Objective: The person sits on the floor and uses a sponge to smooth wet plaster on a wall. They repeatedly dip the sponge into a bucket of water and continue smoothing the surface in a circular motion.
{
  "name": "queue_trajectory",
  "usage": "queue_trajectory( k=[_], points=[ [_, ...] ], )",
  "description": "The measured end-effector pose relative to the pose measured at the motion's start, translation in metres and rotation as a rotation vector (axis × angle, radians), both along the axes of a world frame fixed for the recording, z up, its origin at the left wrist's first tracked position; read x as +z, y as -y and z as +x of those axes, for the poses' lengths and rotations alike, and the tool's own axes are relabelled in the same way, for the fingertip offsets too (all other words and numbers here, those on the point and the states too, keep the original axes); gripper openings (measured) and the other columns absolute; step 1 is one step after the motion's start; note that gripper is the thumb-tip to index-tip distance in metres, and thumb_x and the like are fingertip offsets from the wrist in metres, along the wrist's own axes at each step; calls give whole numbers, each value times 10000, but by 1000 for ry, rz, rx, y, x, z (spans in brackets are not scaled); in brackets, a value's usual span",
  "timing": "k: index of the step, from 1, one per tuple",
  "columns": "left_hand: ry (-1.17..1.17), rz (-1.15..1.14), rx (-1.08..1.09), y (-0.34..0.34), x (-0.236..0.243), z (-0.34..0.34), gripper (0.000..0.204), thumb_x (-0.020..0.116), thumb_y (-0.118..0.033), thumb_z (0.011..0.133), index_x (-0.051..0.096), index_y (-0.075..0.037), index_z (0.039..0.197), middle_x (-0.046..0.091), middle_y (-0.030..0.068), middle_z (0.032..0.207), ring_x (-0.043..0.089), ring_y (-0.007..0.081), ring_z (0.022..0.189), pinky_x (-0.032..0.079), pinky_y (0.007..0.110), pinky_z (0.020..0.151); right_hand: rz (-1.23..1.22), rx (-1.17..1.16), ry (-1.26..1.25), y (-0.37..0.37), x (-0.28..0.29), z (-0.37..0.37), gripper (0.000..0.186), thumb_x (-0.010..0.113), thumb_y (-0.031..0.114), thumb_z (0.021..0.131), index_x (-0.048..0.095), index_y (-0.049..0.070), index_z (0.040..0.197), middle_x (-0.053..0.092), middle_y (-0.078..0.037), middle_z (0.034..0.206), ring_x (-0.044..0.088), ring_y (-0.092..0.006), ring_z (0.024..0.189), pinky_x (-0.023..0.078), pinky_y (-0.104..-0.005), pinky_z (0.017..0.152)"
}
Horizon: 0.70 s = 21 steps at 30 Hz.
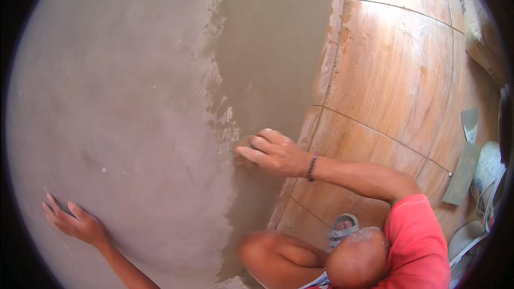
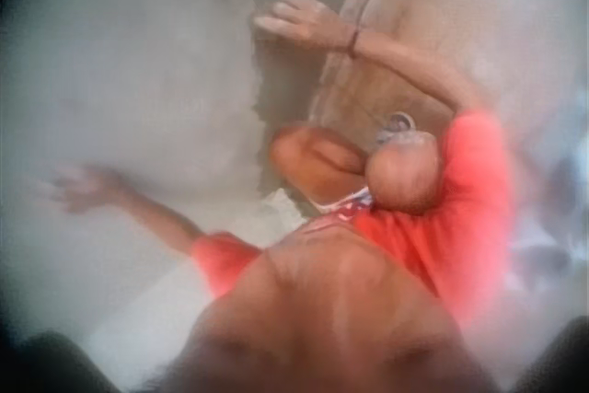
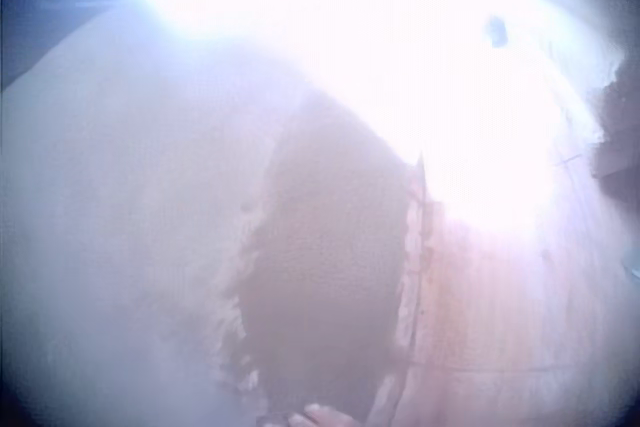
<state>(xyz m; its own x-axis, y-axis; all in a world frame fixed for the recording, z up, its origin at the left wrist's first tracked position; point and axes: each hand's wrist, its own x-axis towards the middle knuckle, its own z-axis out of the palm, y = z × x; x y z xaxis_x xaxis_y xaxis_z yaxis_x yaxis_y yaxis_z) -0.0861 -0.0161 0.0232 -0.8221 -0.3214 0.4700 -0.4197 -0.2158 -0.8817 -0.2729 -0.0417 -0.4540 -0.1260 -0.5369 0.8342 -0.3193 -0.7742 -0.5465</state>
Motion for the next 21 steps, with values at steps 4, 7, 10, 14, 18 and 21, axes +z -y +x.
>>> queue_trajectory(
  k=[4, 7, 10, 14, 18, 21],
  points=[
    [18, 1, 27, -3, 2, -8, 494, 418, -320, 1038, 430, -149, 1501, 381, 167, 1547, 330, 345, 1440, 228, 504, 1183, 348, -380, 414, 45, -49, -67, 546, 654, 80, 820, 508, -65, 1326, 594, -241, 1130, 587, -401, 1020, 482, -470, 907],
    [26, 28, 36, -7, -2, -4, 498, 415, -321, 1040, 430, -130, 1499, 390, 173, 1538, 333, 346, 1437, 233, 500, 1179, 307, -371, 645, 98, 13, -151, 517, 641, 108, 856, 498, -63, 1322, 591, -283, 1139, 588, -411, 1051, 469, -478, 918],
    [39, 31, 50, -8, -1, 0, 498, 413, -316, 1042, 434, -112, 1496, 394, 176, 1534, 336, 346, 1434, 233, 496, 1176, 292, -290, 801, 124, 61, -168, 364, 631, 132, 886, 550, -50, 1191, 642, -238, 1029, 643, -348, 969, 511, -425, 862],
    [55, 22, 63, -7, 2, 5, 494, 417, -299, 1039, 442, -97, 1489, 395, 178, 1533, 338, 343, 1433, 229, 492, 1175, 164, -328, 593, 103, 43, -86, 484, 671, 121, 805, 558, -1, 1260, 606, -230, 1077, 582, -398, 1009, 472, -490, 908],
    [37, 26, 38, -9, 6, 0, 492, 428, -283, 1032, 448, -92, 1485, 397, 179, 1533, 338, 340, 1433, 232, 491, 1174, 140, -46, 471, 29, -2, -26, 455, 649, 65, 792, 555, -2, 1232, 582, -192, 1050, 557, -386, 960, 467, -499, 875],
    [40, 45, 34, -7, 4, 0, 493, 433, -279, 1029, 447, -94, 1486, 401, 179, 1531, 340, 342, 1431, 236, 491, 1173, 208, -257, 577, 58, -13, -48, 471, 664, 50, 782, 551, -1, 1236, 568, -185, 1052, 554, -379, 951, 470, -479, 870]
  ],
)
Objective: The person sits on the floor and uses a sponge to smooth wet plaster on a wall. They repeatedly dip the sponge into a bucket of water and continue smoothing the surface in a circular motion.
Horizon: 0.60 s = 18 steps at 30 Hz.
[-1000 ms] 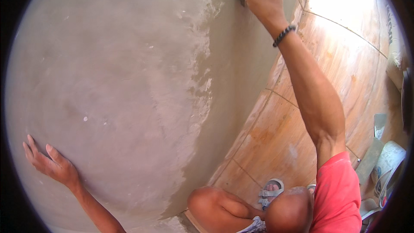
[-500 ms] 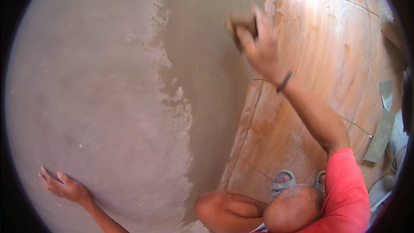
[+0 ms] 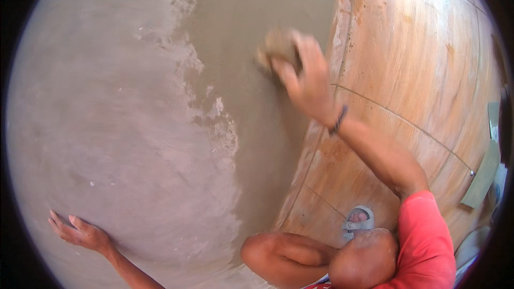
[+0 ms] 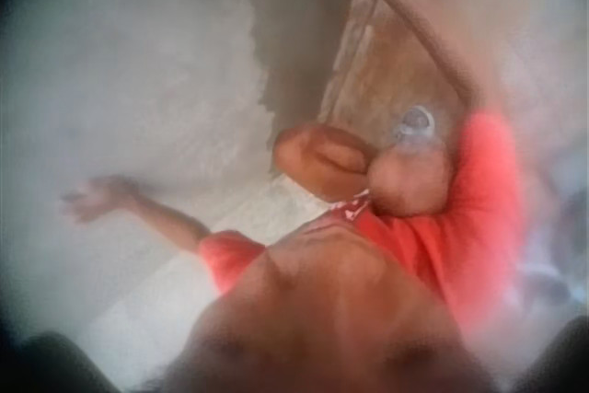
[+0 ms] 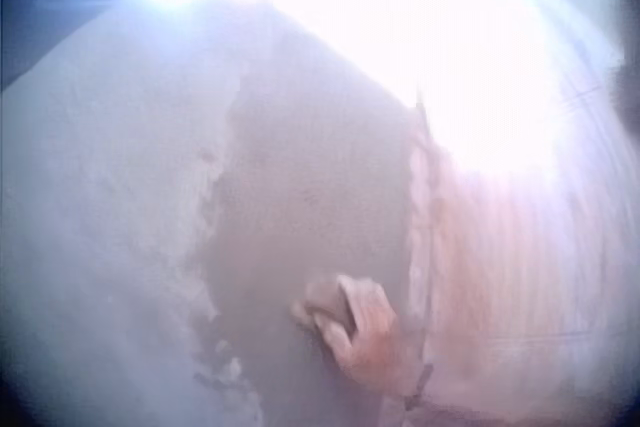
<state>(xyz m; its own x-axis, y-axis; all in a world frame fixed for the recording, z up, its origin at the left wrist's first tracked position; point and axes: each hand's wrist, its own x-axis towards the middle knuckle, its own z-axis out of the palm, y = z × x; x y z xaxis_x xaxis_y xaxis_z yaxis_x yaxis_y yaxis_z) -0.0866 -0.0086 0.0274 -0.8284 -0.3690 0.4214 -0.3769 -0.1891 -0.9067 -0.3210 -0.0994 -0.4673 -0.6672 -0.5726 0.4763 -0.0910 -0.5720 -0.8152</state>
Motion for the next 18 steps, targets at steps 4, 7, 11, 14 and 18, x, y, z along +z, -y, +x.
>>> queue_trajectory(
  k=[4, 7, 11, 14, 18],
  points=[
    [-29, -4, 7, 3, -4, 2, 493, 426, -282, 1029, 445, -101, 1487, 405, 180, 1526, 343, 348, 1427, 239, 488, 1174, -72, -36, -29, 4, 62, 12, 435, 697, 74, 764, 587, 27, 1182, 562, -155, 987, 564, -337, 909, 484, -451, 833],
    [-26, -15, 0, 2, -3, 0, 493, 418, -288, 1031, 443, -103, 1488, 407, 182, 1523, 345, 351, 1425, 240, 485, 1174, -275, 140, -293, -52, 35, 58, 423, 666, 62, 766, 605, 50, 1184, 552, -135, 937, 573, -289, 885, 499, -408, 782],
    [1, -60, 17, -3, 2, -1, 494, 410, -294, 1037, 440, -98, 1489, 406, 182, 1524, 344, 351, 1426, 242, 484, 1171, 18, 87, -266, -17, -19, 13, 432, 657, 101, 805, 596, 34, 1227, 595, -169, 1016, 565, -325, 944, 475, -426, 866],
    [-6, -32, 15, 0, 0, 5, 492, 405, -291, 1041, 437, -92, 1490, 397, 182, 1532, 338, 349, 1430, 241, 484, 1171, 191, -177, 209, 62, 8, -82, 440, 621, 207, 912, 545, -64, 1250, 590, -257, 1160, 544, -426, 1125, 449, -479, 960],
    [-4, -22, 1, 6, 0, 10, 491, 401, -292, 1045, 436, -88, 1490, 386, 184, 1540, 335, 347, 1433, 236, 485, 1173, 252, 28, 195, 84, 65, -129, 410, 613, 180, 911, 533, -61, 1233, 607, -252, 1135, 582, -394, 1067, 478, -458, 916]
  ],
)
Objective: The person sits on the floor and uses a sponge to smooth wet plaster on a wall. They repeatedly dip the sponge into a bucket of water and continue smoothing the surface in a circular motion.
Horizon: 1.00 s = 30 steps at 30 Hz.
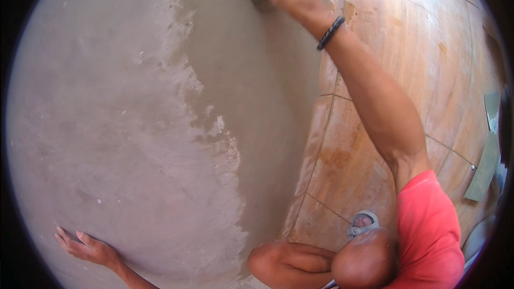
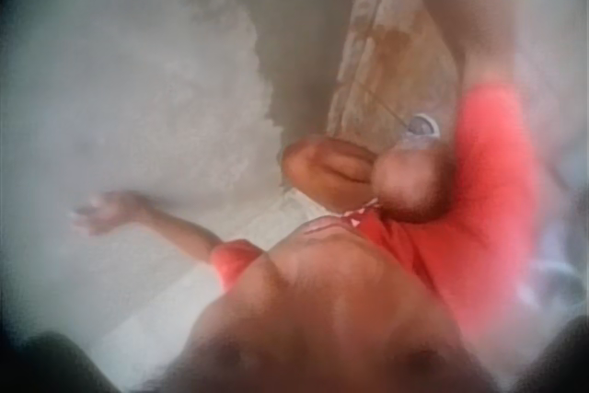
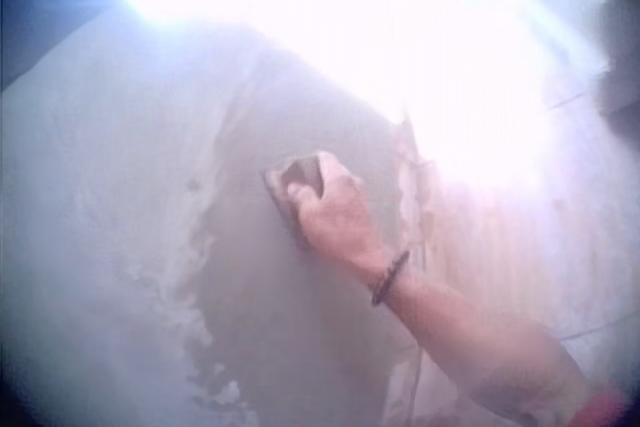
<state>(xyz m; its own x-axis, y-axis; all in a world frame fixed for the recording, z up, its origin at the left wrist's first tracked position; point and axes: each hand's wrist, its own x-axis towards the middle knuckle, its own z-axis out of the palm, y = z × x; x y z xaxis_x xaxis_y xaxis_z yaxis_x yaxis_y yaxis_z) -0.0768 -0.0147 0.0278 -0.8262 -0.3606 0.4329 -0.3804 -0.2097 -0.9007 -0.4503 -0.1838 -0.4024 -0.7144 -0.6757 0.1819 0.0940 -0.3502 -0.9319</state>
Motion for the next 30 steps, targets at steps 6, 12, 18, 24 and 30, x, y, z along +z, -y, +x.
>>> queue_trajectory(
  k=[6, 12, 18, 24, 30],
  points=[
    [40, -55, 25, -8, 4, -7, 495, 403, -310, 1047, 437, -92, 1491, 384, 187, 1541, 342, 356, 1428, 231, 492, 1174, -375, 350, -292, -129, -45, 157, 608, 699, 64, 772, 502, -6, 1343, 585, -211, 1156, 549, -379, 1040, 466, -484, 952],
    [-5, 15, 18, -8, 4, 1, 498, 398, -323, 1049, 434, -104, 1495, 385, 181, 1541, 329, 347, 1437, 225, 495, 1178, -206, -57, -108, -82, -57, 83, 442, 675, 110, 828, 573, -1, 1243, 624, -224, 1095, 602, -414, 981, 490, -464, 878],
    [-16, -28, 26, -5, -6, -7, 498, 406, -324, 1046, 435, -111, 1496, 391, 180, 1536, 334, 344, 1434, 222, 495, 1180, -222, -99, -159, -42, -5, 90, 516, 691, 128, 804, 542, 3, 1282, 585, -220, 1089, 572, -408, 1036, 482, -478, 875],
    [24, -40, 23, 0, 4, 3, 493, 417, -307, 1037, 450, -100, 1483, 397, 178, 1532, 337, 342, 1433, 226, 489, 1181, -337, 437, -414, -170, -78, 167, 577, 707, 73, 769, 537, 12, 1317, 573, -173, 1014, 563, -374, 953, 512, -463, 820],
    [-41, -24, 8, -6, -4, -11, 491, 413, -314, 1041, 457, -91, 1475, 418, 184, 1516, 361, 353, 1416, 245, 485, 1178, -238, -90, -112, -58, -14, 66, 469, 663, 121, 821, 542, -18, 1253, 594, -232, 1055, 574, -402, 981, 490, -461, 856]
  ],
)
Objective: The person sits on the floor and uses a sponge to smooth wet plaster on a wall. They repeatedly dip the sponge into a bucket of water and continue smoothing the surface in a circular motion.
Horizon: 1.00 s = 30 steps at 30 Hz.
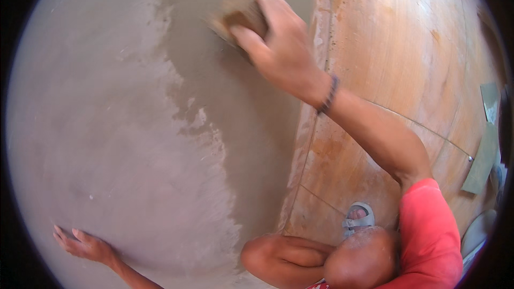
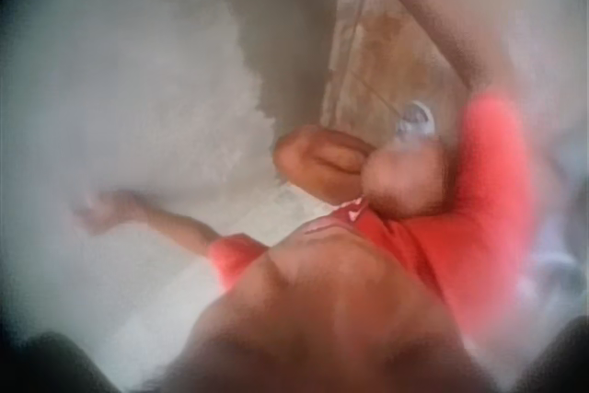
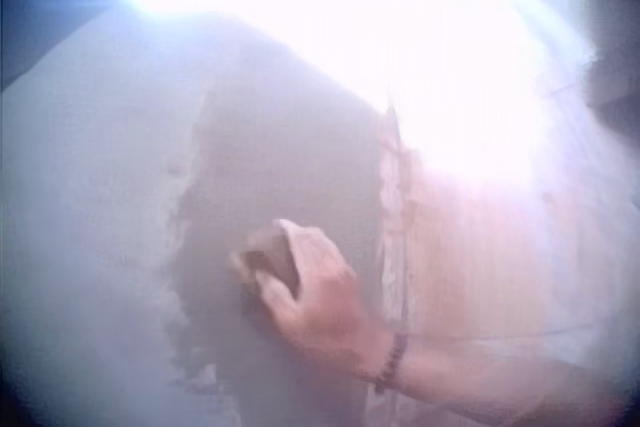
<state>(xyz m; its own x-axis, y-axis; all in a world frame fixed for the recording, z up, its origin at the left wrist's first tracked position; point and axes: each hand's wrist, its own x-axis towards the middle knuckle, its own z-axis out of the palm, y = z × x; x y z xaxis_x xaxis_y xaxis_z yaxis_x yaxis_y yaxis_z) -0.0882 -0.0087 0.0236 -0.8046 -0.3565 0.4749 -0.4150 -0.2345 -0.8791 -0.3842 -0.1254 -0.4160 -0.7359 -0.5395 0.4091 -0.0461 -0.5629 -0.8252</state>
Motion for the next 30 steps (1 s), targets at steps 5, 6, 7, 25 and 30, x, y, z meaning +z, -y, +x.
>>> queue_trajectory(
  k=[5, 6, 7, 25, 30],
  points=[
    [80, 22, -22, 5, 6, 10, 489, 410, -331, 1046, 472, -86, 1464, 440, 190, 1501, 374, 356, 1408, 266, 492, 1168, -66, 105, -64, -29, 18, 82, 459, 666, 92, 781, 566, 0, 1219, 555, -159, 1014, 574, -335, 930, 504, -412, 794],
    [88, 11, -28, 3, 8, 7, 488, 409, -334, 1047, 476, -85, 1461, 445, 190, 1498, 380, 356, 1405, 272, 493, 1165, -91, 188, -214, -60, 2, 109, 474, 665, 107, 785, 567, 13, 1239, 574, -168, 1041, 568, -326, 955, 505, -427, 822],
    [96, 16, -32, 1, 9, 4, 489, 407, -339, 1049, 478, -82, 1459, 451, 191, 1493, 388, 358, 1398, 278, 493, 1161, -113, 271, -364, -91, -23, 124, 489, 664, 122, 788, 567, 26, 1259, 593, -177, 1068, 561, -318, 980, 505, -442, 850],
    [143, 62, -34, 2, 22, 13, 474, 439, -278, 1043, 485, -25, 1442, 481, 182, 1474, 412, 349, 1379, 290, 470, 1160, 68, 460, -113, -87, -87, 111, 467, 642, 88, 827, 565, 17, 1282, 593, -194, 1103, 575, -379, 1050, 466, -456, 970],
    [122, 51, 14, -4, 25, 24, 479, 432, -281, 1041, 489, -14, 1434, 483, 189, 1471, 423, 355, 1368, 290, 467, 1159, 171, 274, -20, -75, -82, 58, 409, 663, 136, 834, 598, 2, 1214, 632, -207, 1057, 611, -360, 979, 504, -443, 897]
  ],
)
